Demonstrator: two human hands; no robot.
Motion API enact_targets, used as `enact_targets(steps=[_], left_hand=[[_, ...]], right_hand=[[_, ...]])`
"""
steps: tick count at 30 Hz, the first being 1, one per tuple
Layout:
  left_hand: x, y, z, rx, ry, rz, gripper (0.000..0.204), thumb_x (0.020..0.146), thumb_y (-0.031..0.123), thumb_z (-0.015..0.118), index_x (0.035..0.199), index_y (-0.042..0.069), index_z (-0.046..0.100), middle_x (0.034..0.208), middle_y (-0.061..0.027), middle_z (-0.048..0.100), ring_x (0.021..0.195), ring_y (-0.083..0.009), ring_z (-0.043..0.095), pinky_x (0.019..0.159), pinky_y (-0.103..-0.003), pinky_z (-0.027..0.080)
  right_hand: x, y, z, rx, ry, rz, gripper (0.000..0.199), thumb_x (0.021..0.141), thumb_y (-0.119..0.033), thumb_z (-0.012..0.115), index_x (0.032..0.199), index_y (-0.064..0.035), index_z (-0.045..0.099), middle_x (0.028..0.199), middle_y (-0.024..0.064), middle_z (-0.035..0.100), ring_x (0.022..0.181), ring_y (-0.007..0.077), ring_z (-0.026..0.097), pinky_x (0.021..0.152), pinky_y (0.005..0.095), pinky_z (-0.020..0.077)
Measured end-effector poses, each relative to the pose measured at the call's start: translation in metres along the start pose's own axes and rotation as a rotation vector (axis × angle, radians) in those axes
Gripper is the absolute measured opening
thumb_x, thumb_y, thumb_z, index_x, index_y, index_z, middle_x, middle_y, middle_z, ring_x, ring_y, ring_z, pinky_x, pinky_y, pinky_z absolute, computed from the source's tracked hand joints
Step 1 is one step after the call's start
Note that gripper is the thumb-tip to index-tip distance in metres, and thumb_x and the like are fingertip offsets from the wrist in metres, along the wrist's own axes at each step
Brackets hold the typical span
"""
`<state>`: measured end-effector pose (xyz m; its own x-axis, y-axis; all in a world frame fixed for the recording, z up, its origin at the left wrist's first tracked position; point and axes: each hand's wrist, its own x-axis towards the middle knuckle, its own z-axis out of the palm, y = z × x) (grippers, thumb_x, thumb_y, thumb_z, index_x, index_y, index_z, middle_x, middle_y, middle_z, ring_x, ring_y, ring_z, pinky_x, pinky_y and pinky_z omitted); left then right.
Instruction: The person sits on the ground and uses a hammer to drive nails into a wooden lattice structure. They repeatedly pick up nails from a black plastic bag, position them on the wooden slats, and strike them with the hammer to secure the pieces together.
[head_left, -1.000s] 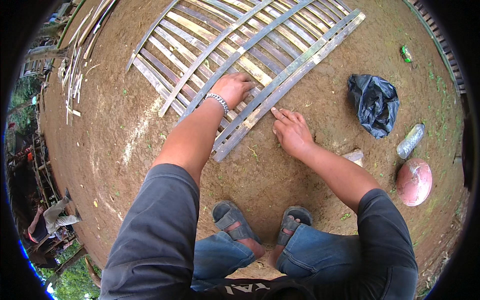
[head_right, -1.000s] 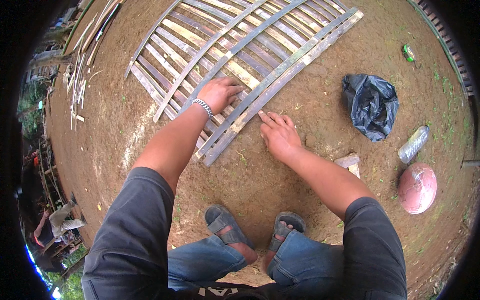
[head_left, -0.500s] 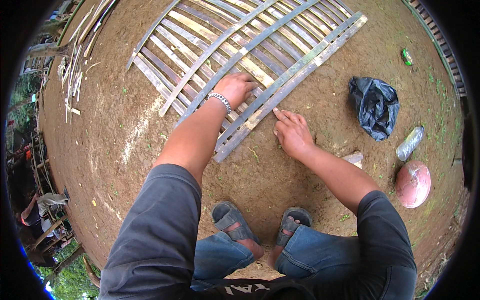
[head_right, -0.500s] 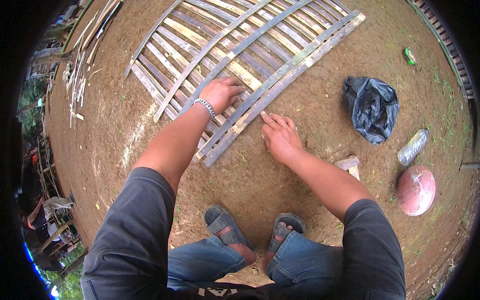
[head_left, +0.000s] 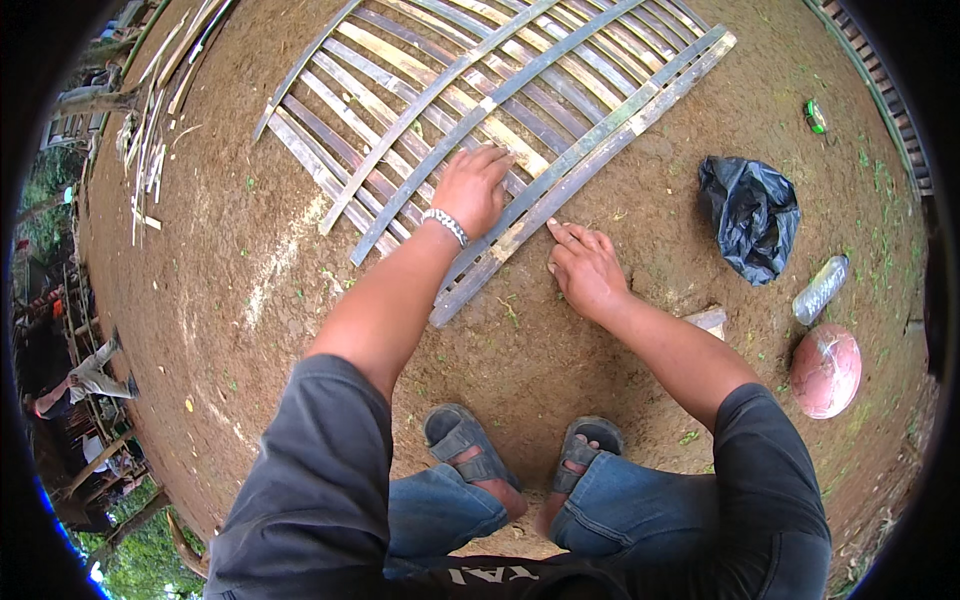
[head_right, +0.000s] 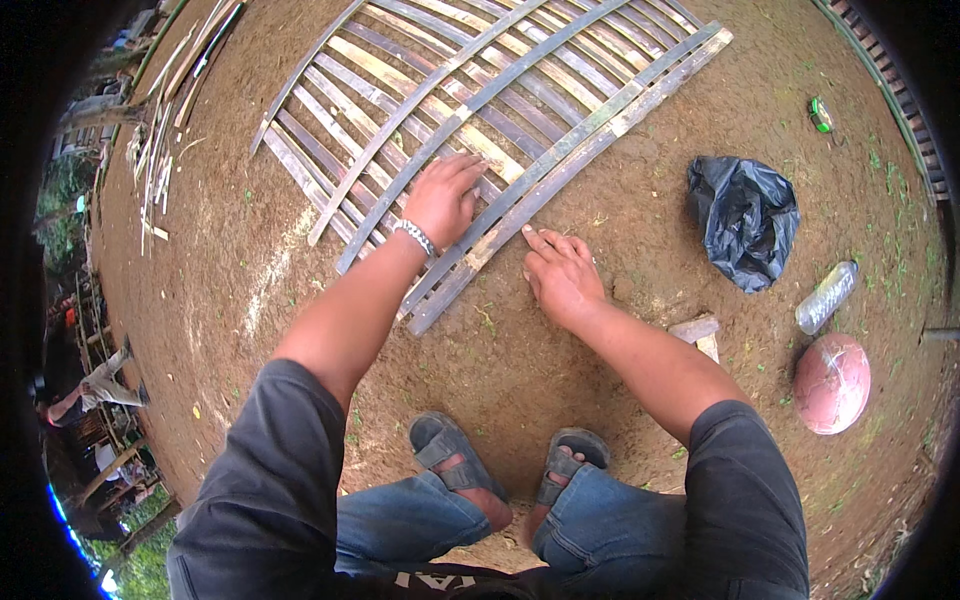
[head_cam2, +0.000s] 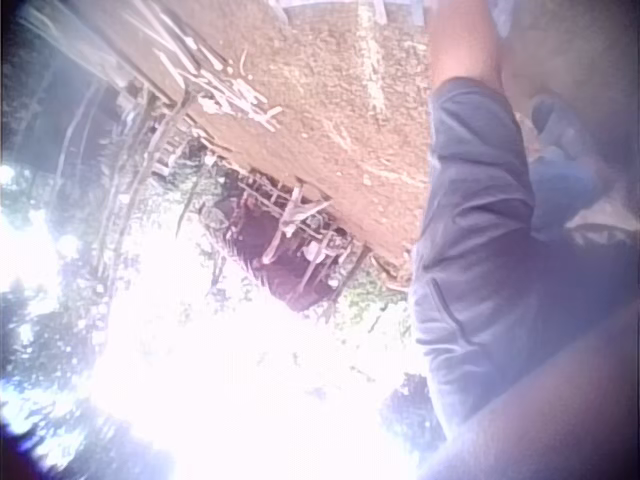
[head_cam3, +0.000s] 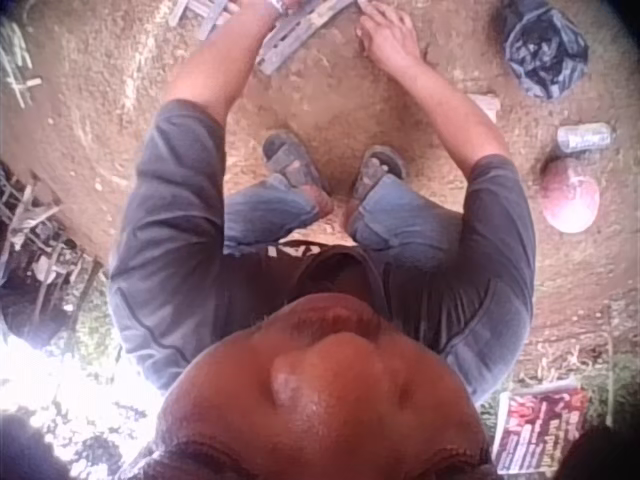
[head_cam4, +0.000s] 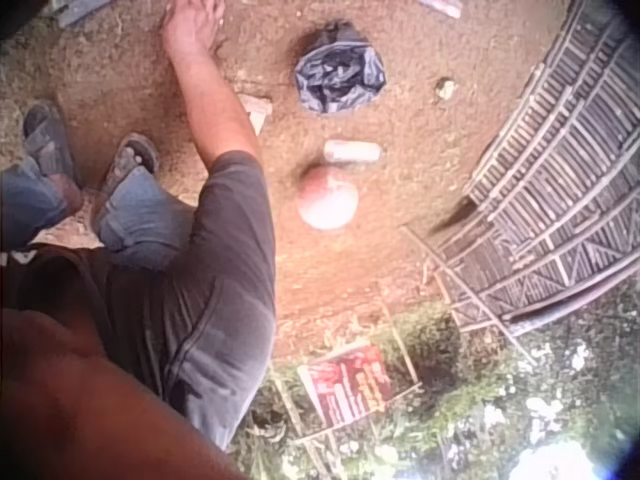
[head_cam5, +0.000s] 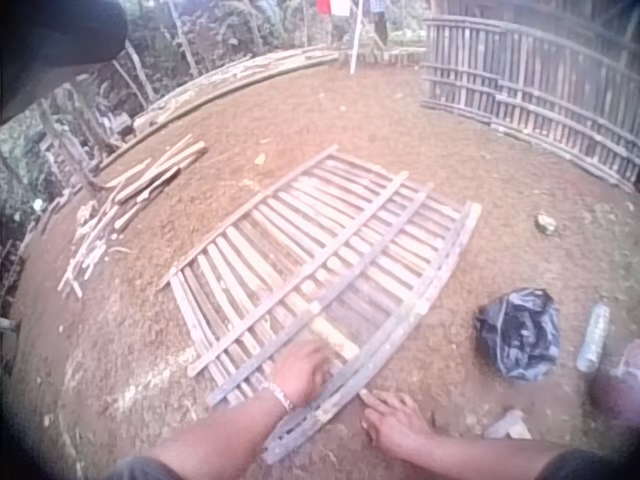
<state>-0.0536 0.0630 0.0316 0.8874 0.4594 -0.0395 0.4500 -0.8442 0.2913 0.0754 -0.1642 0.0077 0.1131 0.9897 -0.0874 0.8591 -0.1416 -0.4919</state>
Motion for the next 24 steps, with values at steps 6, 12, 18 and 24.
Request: enact_targets(steps=[6,12,18,24], left_hand=[[-0.036,0.048,0.034,-0.008,0.009,-0.201,0.062,0.102,0.026,0.052,0.157,0.001,0.036,0.166,-0.0205,0.033,0.158,-0.0351,0.022,0.127,-0.058,0.013],[-0.034,0.052,0.041,0.016,0.0,-0.233,0.06,0.103,0.028,0.05,0.156,0.003,0.039,0.166,-0.0199,0.033,0.158,-0.0338,0.023,0.127,-0.058,0.014],[-0.031,0.053,0.042,0.019,-0.021,-0.247,0.06,0.103,0.029,0.049,0.156,0.004,0.04,0.166,-0.0191,0.033,0.158,-0.0328,0.025,0.127,-0.059,0.016],[-0.032,0.052,0.041,0.033,-0.042,-0.253,0.061,0.102,0.03,0.05,0.156,0.004,0.04,0.166,-0.0191,0.033,0.157,-0.0329,0.025,0.126,-0.059,0.016]], right_hand=[[0.0,0.003,0.002,0.02,0.036,-0.017,0.011,0.094,-0.019,0.067,0.098,-0.0083,0.067,0.154,0.0091,0.054,0.14,0.0304,0.048,0.115,0.0493,0.0347],[0.002,0.003,0.002,-0.001,0.05,-0.024,0.011,0.094,-0.019,0.066,0.098,-0.0091,0.067,0.154,0.0081,0.055,0.14,0.0283,0.049,0.115,0.0492,0.0346],[0.002,0.005,0.0,0.01,0.025,-0.008,0.01,0.093,-0.02,0.067,0.096,-0.0101,0.067,0.154,0.0067,0.055,0.14,0.028,0.049,0.114,0.0499,0.0352],[0.004,0.004,-0.002,0.057,0.028,-0.013,0.01,0.091,-0.019,0.07,0.094,-0.0106,0.066,0.153,0.0066,0.056,0.139,0.0284,0.051,0.114,0.0503,0.0363]])
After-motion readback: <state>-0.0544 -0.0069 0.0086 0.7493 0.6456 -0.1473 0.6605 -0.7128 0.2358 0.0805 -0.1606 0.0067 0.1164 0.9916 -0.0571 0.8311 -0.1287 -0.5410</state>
